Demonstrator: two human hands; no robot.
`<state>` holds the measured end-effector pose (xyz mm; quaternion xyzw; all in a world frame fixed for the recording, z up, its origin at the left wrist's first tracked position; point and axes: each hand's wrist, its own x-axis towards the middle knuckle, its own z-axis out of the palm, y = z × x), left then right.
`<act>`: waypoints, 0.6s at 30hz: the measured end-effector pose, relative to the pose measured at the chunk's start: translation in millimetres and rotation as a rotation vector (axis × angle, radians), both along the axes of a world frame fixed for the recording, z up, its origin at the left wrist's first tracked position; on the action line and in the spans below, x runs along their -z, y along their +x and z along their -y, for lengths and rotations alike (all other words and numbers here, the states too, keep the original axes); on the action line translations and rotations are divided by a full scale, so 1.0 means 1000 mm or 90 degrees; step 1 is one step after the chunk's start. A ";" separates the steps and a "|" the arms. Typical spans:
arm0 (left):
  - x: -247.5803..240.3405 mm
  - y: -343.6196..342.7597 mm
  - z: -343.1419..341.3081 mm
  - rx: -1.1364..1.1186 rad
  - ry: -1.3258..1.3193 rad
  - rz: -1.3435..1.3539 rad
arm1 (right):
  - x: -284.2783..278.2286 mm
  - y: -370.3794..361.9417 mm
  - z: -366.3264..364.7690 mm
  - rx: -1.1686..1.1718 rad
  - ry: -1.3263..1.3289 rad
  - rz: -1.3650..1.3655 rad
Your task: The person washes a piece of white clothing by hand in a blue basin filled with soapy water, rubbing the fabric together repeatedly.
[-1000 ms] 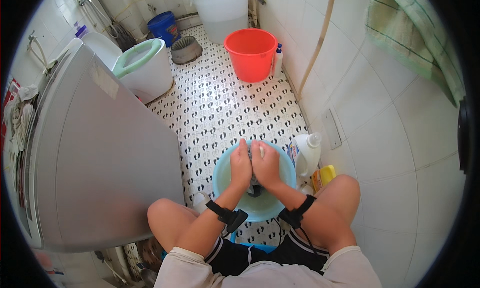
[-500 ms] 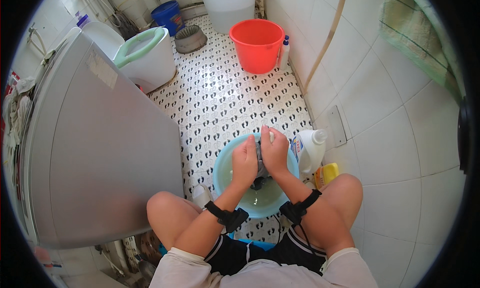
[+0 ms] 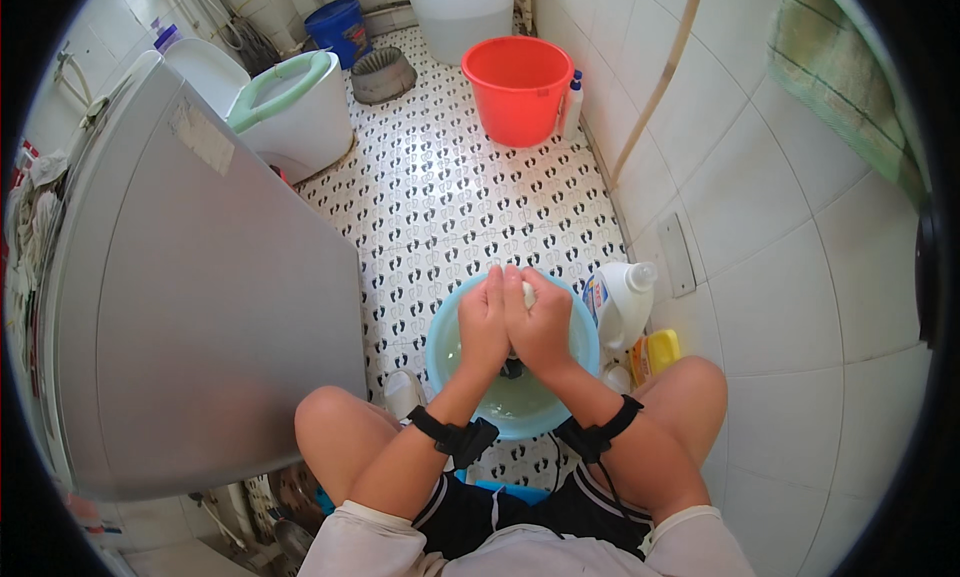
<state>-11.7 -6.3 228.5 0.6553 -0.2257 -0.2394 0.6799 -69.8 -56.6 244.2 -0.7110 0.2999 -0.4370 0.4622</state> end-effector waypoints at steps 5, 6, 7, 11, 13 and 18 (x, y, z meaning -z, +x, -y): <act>-0.001 0.007 0.008 0.022 0.043 0.077 | 0.007 0.009 0.016 0.061 0.050 -0.035; -0.005 0.011 0.010 0.030 0.043 0.026 | 0.005 0.011 0.015 0.065 0.046 -0.029; -0.007 0.016 0.012 0.038 0.043 -0.025 | 0.002 0.011 0.016 0.065 0.046 -0.029; -0.010 0.032 0.014 0.054 0.059 0.031 | -0.007 0.011 0.016 -0.028 -0.014 -0.055; -0.010 0.035 0.018 0.065 0.065 0.034 | -0.001 0.021 0.026 -0.022 0.020 -0.067; -0.008 0.023 0.028 0.061 0.124 0.112 | 0.011 0.018 0.036 0.079 0.188 -0.018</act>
